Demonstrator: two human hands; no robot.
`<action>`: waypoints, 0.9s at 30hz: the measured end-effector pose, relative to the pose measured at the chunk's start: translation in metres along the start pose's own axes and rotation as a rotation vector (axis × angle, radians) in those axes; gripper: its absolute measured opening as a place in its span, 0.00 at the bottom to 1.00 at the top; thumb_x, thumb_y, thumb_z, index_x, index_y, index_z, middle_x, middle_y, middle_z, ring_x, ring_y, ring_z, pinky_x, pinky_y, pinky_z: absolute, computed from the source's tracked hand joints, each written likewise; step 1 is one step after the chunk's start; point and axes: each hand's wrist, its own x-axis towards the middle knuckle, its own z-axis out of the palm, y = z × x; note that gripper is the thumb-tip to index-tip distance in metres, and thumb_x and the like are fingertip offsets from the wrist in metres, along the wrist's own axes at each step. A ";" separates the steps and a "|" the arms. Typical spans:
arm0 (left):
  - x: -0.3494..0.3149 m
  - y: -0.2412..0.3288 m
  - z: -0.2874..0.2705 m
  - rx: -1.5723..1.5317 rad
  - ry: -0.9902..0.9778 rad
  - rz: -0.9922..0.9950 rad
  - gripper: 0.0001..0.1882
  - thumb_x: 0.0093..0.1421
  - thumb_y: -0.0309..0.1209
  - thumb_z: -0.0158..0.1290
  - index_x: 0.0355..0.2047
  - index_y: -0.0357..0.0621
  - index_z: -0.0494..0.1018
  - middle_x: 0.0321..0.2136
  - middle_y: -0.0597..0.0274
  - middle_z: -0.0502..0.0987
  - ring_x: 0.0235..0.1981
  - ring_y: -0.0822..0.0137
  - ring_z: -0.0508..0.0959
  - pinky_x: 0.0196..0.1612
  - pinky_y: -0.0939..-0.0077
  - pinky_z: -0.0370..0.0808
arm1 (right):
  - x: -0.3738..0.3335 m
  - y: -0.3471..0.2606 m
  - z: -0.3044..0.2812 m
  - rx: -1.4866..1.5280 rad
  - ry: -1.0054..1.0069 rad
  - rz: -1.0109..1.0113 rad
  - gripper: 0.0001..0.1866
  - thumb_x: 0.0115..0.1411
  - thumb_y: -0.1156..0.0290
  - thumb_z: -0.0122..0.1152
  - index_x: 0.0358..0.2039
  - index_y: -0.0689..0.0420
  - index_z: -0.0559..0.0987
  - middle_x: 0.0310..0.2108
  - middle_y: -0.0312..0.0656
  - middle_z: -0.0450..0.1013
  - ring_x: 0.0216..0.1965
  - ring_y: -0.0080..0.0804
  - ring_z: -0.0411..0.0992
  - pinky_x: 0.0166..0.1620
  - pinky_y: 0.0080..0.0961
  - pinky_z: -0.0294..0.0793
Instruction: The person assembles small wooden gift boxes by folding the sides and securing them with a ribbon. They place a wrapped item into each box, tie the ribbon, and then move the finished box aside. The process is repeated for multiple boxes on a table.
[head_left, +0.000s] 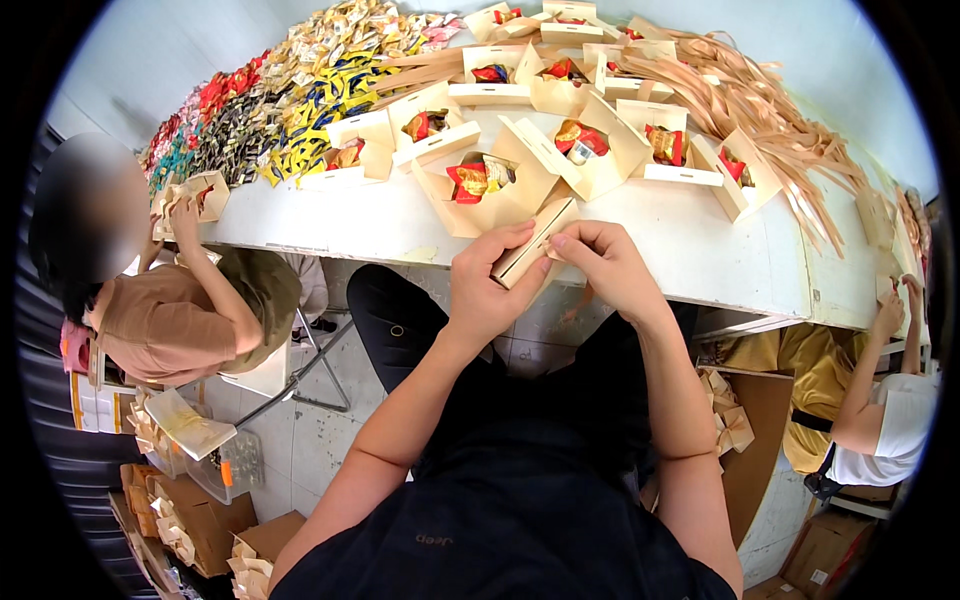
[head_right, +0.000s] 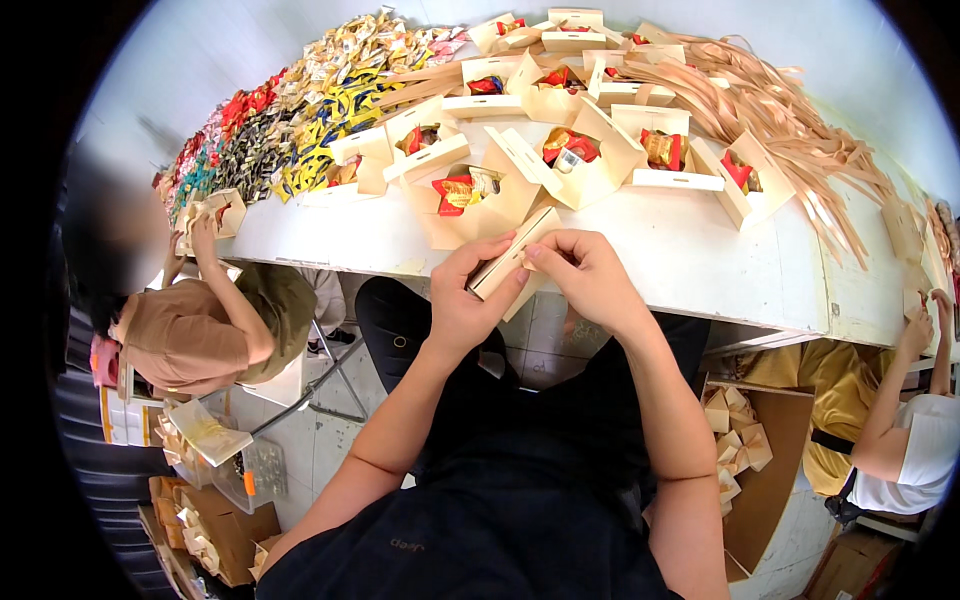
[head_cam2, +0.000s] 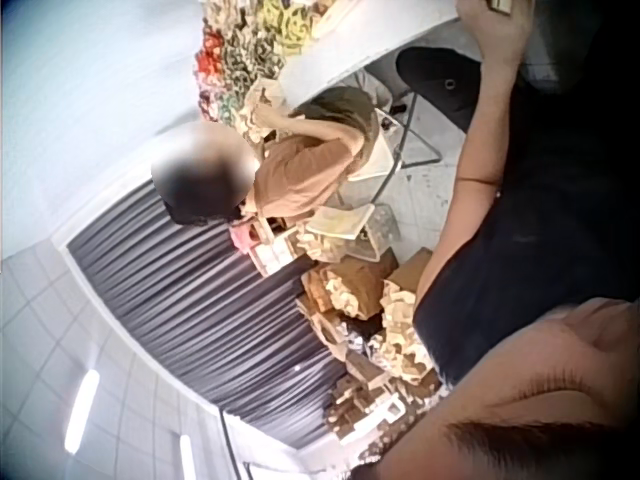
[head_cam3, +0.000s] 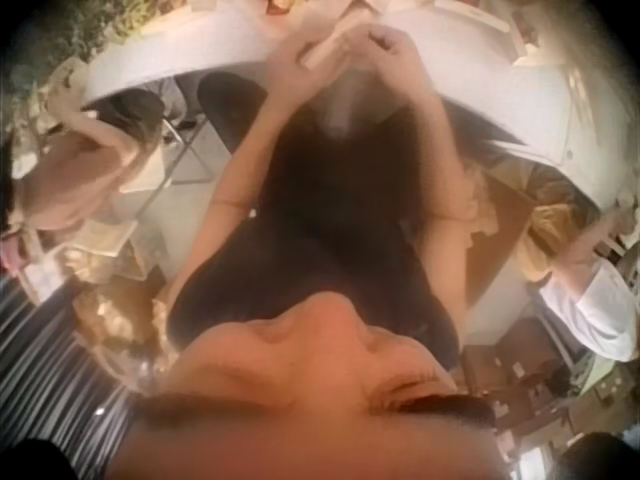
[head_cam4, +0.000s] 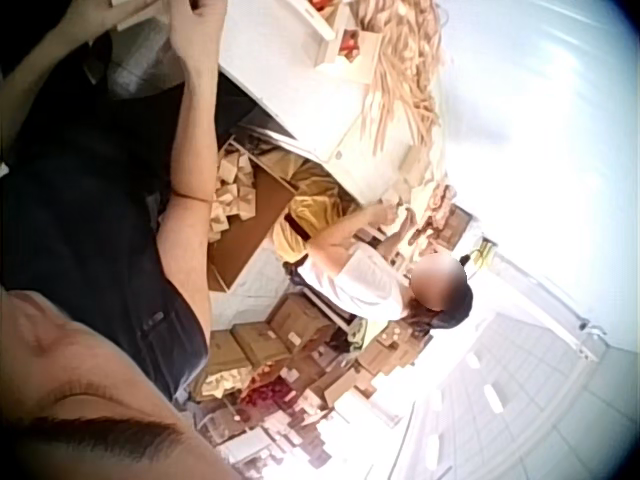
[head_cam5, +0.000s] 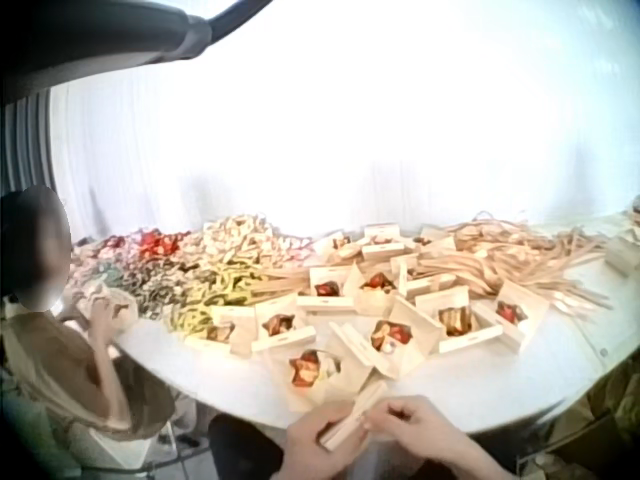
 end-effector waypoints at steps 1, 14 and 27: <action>0.000 -0.001 -0.001 0.005 -0.005 0.002 0.20 0.59 0.26 0.71 0.50 0.30 0.82 0.50 0.42 0.87 0.50 0.54 0.89 0.55 0.66 0.84 | -0.001 -0.003 0.000 0.021 -0.001 0.007 0.16 0.75 0.60 0.63 0.36 0.59 0.85 0.28 0.29 0.75 0.26 0.15 0.67 0.21 0.20 0.72; -0.003 0.001 -0.002 0.033 -0.009 -0.003 0.20 0.60 0.27 0.70 0.51 0.31 0.83 0.53 0.41 0.86 0.51 0.54 0.89 0.55 0.66 0.84 | 0.009 -0.003 -0.003 0.041 -0.021 0.035 0.15 0.73 0.61 0.66 0.35 0.60 0.85 0.29 0.30 0.75 0.27 0.17 0.71 0.20 0.23 0.78; 0.024 0.014 -0.010 -0.046 -0.131 -0.160 0.06 0.68 0.27 0.64 0.38 0.36 0.85 0.35 0.58 0.84 0.36 0.66 0.84 0.38 0.71 0.80 | 0.001 -0.004 0.002 -0.069 -0.009 -0.033 0.18 0.76 0.56 0.64 0.36 0.60 0.83 0.21 0.28 0.70 0.18 0.17 0.68 0.14 0.23 0.72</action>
